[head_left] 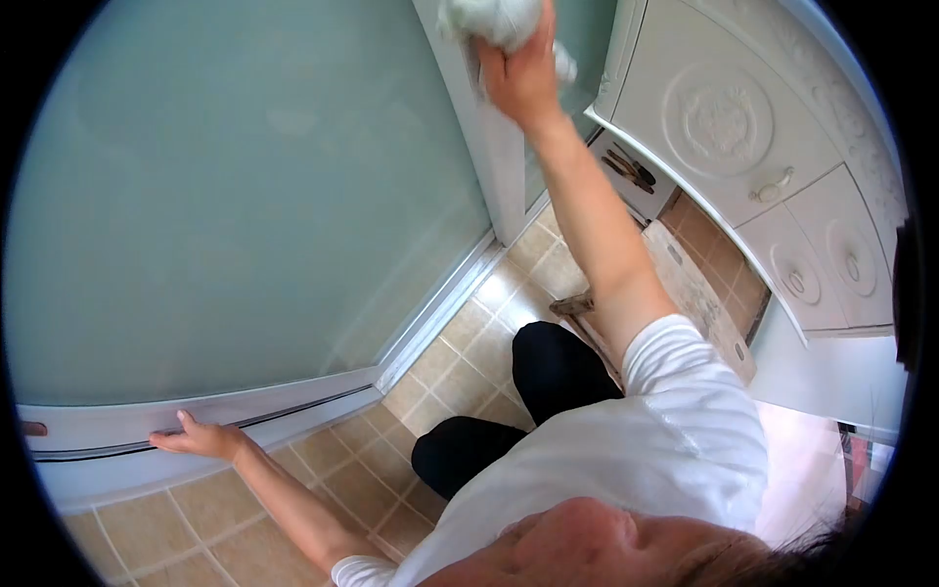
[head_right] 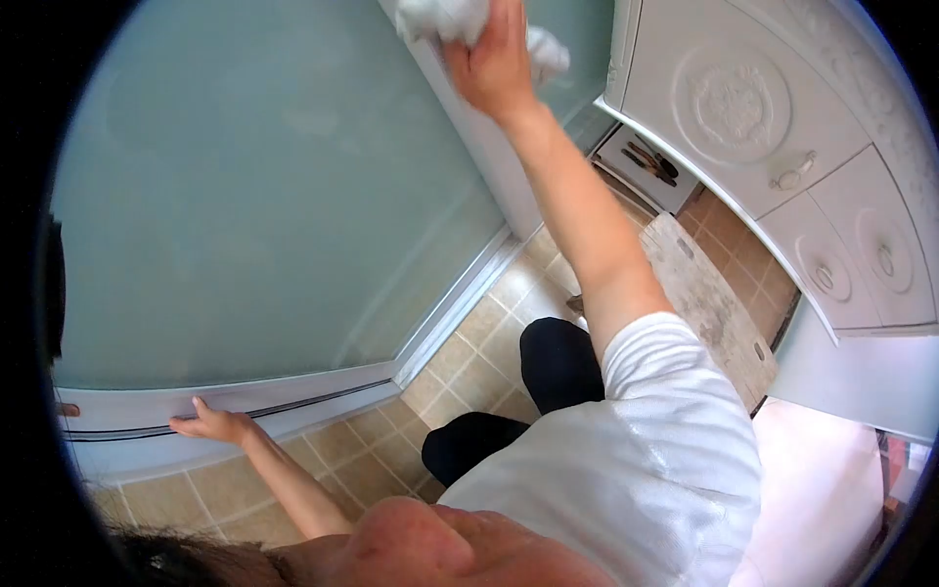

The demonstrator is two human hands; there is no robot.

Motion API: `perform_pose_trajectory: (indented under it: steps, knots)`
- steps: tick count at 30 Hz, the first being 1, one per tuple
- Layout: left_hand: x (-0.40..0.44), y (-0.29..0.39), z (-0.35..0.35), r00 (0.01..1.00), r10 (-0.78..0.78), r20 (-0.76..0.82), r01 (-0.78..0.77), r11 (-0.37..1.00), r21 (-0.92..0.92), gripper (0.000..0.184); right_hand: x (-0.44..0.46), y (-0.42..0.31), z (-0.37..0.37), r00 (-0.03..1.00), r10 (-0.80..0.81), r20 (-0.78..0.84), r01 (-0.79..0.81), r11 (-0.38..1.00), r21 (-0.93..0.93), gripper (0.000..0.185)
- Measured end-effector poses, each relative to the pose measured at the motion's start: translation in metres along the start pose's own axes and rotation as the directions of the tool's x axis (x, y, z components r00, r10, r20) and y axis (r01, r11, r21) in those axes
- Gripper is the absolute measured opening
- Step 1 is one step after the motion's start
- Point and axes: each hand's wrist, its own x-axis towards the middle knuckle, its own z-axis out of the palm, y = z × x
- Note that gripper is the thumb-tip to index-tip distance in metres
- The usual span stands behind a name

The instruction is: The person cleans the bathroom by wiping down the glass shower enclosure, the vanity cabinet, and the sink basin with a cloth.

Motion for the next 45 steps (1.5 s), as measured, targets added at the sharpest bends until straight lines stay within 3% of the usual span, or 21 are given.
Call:
perform_pose_trajectory:
  steps: [1,5,7,9,10,12,13,15,17,18,19,25,26,29,31,34,37,38,40,43,45]
  knots:
    - [0.000,0.002,0.001,1.000,0.007,0.003,-0.007,1.000,0.002,0.070,-0.020,0.000,-0.003,0.986,0.161,0.045,-0.159,0.987,-0.038,0.042]
    - [-0.001,0.006,0.003,1.000,-0.022,0.012,0.022,0.999,-0.026,0.072,-0.159,0.030,-0.024,0.900,0.398,0.176,-0.377,0.915,-0.142,0.052]
    - [0.000,0.011,0.006,1.000,0.002,0.029,-0.002,1.000,0.020,0.073,-0.227,0.028,-0.036,0.780,0.569,0.263,-0.488,0.814,-0.313,0.049]
    - [-0.002,0.018,0.010,0.999,-0.003,0.041,0.001,0.999,0.045,0.073,-0.273,0.022,-0.044,0.626,0.739,0.250,-0.686,0.674,-0.275,0.041]
    - [-0.002,0.017,0.012,0.999,0.008,0.052,-0.010,0.999,0.050,0.073,-0.300,0.025,-0.045,0.615,0.749,0.244,-0.697,0.662,-0.276,0.041]
    - [-0.003,0.015,0.015,0.997,0.072,0.039,-0.075,0.993,0.092,0.070,-0.356,0.033,-0.049,0.365,0.925,0.108,-0.876,0.380,-0.298,0.054]
    - [-0.004,0.017,0.018,0.996,0.082,0.047,-0.086,0.992,0.093,0.070,-0.380,0.040,-0.050,0.355,0.929,0.101,-0.881,0.369,-0.296,0.054]
    - [-0.008,0.022,0.023,0.998,0.062,0.033,-0.066,0.990,0.126,0.068,-0.399,0.050,-0.051,0.153,0.987,0.050,-0.936,0.161,-0.313,0.066]
    - [-0.011,0.027,0.028,0.995,0.081,0.050,-0.089,0.980,0.180,0.070,-0.398,0.051,-0.051,0.100,0.993,0.056,-0.963,0.111,-0.246,0.067]
    - [-0.017,0.041,0.034,0.996,0.057,0.065,-0.061,0.996,0.071,0.071,-0.391,0.049,-0.053,0.060,0.996,0.069,-0.981,0.072,-0.182,0.069]
    - [-0.021,0.050,0.037,0.997,0.030,0.074,-0.027,0.999,-0.042,0.072,-0.381,0.045,-0.055,0.068,0.995,0.070,-0.980,0.079,-0.184,0.069]
    - [-0.037,0.065,0.053,0.991,0.044,0.128,-0.029,0.993,-0.115,0.070,-0.329,0.024,-0.053,0.099,0.985,0.139,-0.992,0.109,-0.069,0.067]
    - [-0.034,0.069,0.057,0.975,0.129,0.180,-0.099,0.981,-0.165,0.070,-0.327,0.023,-0.052,0.106,0.985,0.137,-0.991,0.116,-0.064,0.067]
    - [-0.053,0.095,0.070,0.986,0.067,0.151,-0.045,0.988,-0.146,0.072,-0.319,0.018,-0.052,0.170,0.977,0.130,-0.976,0.185,-0.111,0.059]
    - [-0.062,0.102,0.077,0.981,0.103,0.162,-0.074,0.982,-0.174,0.073,-0.302,0.008,-0.051,0.327,0.938,0.112,-0.934,0.339,-0.110,0.056]
    - [-0.072,0.117,0.089,0.925,0.293,0.241,-0.300,0.954,-0.008,0.067,-0.289,0.003,-0.053,0.264,0.950,0.169,-0.957,0.280,-0.081,0.056]
    - [-0.085,0.137,0.109,0.898,0.369,0.239,-0.335,0.926,-0.171,0.065,-0.271,-0.006,-0.055,0.166,0.962,0.215,-0.982,0.181,-0.050,0.061]
    - [-0.092,0.156,0.119,0.903,0.336,0.267,-0.253,0.919,-0.303,0.063,-0.267,-0.007,-0.056,0.176,0.961,0.211,-0.981,0.190,-0.046,0.061]
    - [-0.102,0.175,0.129,0.891,0.356,0.280,-0.256,0.906,-0.337,0.063,-0.265,-0.012,-0.053,0.321,0.923,0.210,-0.942,0.335,-0.032,0.058]
    - [-0.115,0.201,0.143,0.871,0.364,0.330,-0.220,0.889,-0.401,0.063,-0.245,-0.023,-0.055,0.258,0.933,0.251,-0.962,0.272,-0.024,0.057]
    - [-0.121,0.218,0.153,0.851,0.344,0.397,-0.144,0.880,-0.453,0.064,-0.243,-0.022,-0.055,0.334,0.907,0.256,-0.942,0.333,0.049,0.056]
